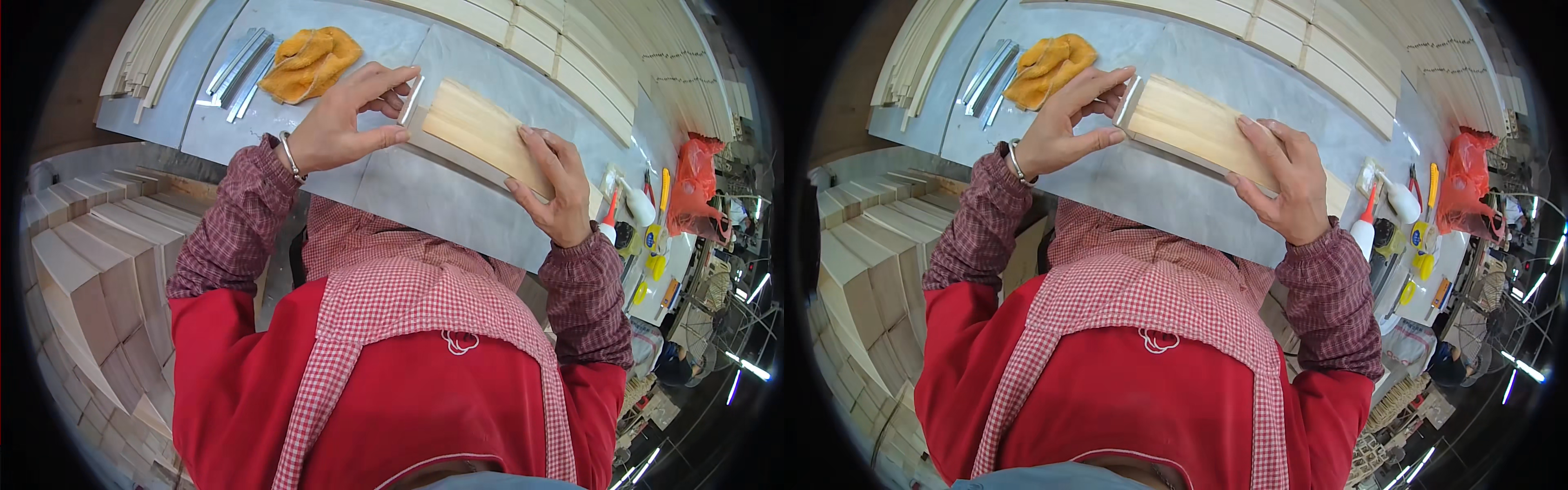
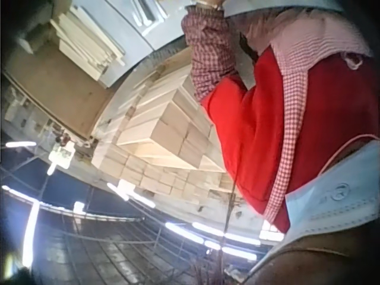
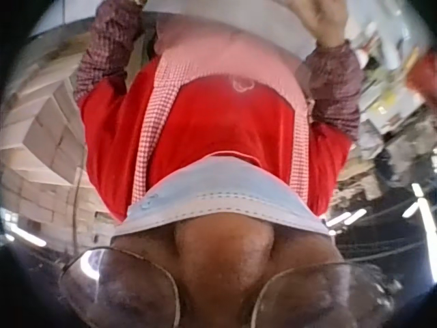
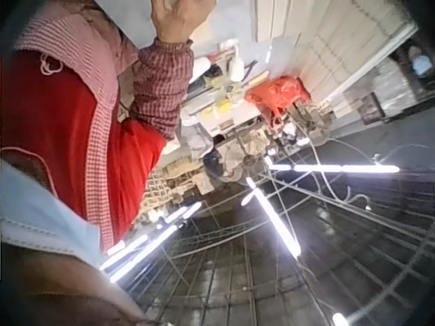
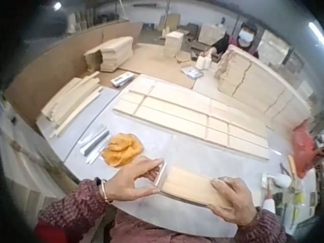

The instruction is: Assembling wooden boxes by applying glue to wooden slats and using a pneumatic nailer to secure the joints.

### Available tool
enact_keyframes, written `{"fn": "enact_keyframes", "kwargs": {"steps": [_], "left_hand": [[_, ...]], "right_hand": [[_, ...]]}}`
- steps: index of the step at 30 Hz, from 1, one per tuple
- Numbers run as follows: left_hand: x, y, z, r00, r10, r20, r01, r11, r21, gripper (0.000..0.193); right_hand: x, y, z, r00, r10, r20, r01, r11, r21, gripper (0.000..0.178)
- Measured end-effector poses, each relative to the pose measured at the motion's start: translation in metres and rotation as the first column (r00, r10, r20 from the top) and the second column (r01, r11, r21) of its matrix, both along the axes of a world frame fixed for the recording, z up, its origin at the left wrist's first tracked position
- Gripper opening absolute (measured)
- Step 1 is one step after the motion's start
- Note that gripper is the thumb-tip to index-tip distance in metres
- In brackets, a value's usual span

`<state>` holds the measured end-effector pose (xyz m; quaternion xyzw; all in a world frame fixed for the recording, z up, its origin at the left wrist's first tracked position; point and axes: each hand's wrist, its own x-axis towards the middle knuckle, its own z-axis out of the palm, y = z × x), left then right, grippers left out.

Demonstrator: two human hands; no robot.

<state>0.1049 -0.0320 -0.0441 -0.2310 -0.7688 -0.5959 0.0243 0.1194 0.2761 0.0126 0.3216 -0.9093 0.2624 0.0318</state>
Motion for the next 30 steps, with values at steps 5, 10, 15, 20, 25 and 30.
{"fn": "enact_keyframes", "kwargs": {"steps": [5,10,15,20,25,30], "left_hand": [[-0.006,0.001,-0.002,0.997,-0.077,-0.003,0.077,0.997,-0.009,0.058],[-0.01,0.002,-0.002,0.994,-0.101,-0.049,0.101,0.995,0.0,0.061],[-0.011,0.003,-0.006,0.992,-0.114,-0.054,0.116,0.992,0.038,0.062],[-0.011,0.005,-0.009,0.993,-0.11,-0.049,0.113,0.991,0.064,0.063],[-0.011,0.007,-0.011,0.995,-0.103,-0.011,0.103,0.99,0.1,0.064],[-0.012,0.007,-0.013,0.992,-0.123,-0.011,0.123,0.988,0.097,0.07]], "right_hand": [[-0.001,-0.002,-0.008,0.999,-0.009,-0.04,0.01,1.0,0.024,0.059],[-0.002,-0.005,-0.009,0.999,-0.019,-0.028,0.02,0.999,0.03,0.06],[-0.003,-0.008,-0.01,1.0,-0.019,-0.016,0.02,0.999,0.03,0.06],[-0.003,-0.009,-0.008,0.999,-0.032,0.0,0.032,0.999,0.044,0.06],[-0.004,-0.009,-0.009,1.0,-0.029,0.0,0.029,0.999,0.032,0.06],[-0.003,-0.008,-0.01,1.0,-0.029,-0.001,0.029,0.999,0.036,0.06]]}}
